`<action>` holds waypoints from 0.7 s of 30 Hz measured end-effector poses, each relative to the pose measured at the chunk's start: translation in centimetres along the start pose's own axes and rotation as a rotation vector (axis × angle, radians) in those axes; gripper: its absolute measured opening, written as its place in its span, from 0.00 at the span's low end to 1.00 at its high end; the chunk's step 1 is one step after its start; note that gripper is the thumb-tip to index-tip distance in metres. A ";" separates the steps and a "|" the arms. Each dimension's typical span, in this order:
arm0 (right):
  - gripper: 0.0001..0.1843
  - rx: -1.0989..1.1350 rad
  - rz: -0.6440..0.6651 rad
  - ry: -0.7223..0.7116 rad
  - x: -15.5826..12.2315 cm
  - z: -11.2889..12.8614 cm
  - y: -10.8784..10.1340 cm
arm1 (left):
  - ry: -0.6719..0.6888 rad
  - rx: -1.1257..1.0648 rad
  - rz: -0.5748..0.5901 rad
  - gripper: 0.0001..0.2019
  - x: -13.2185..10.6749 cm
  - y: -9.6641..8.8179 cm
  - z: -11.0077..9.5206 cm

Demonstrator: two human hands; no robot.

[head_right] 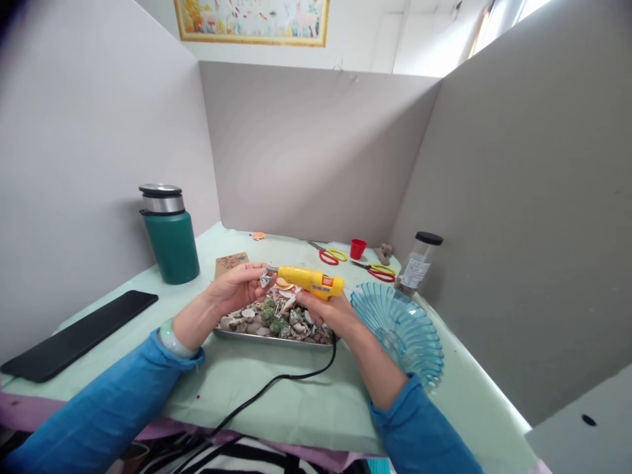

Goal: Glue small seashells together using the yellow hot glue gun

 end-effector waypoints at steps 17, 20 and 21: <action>0.16 0.002 0.037 0.003 0.0 -0.2 0.0 | 0.001 0.034 -0.030 0.07 0.2 -0.6 0.4; 0.16 0.010 0.036 0.002 0.0 -0.2 -0.1 | 0.004 0.027 -0.043 0.07 0.1 -0.5 0.3; 0.17 0.009 0.030 0.005 0.0 -0.3 -0.1 | 0.002 0.023 -0.039 0.07 0.1 -0.4 0.3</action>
Point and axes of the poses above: each hand's wrist, its own x-axis towards the middle knuckle, its own y-axis out of the palm, z = x × y, the point moved 2 cm from there along x, towards the middle knuckle, and after that the axes turned 13 degrees about x, right-handed, at the moved point
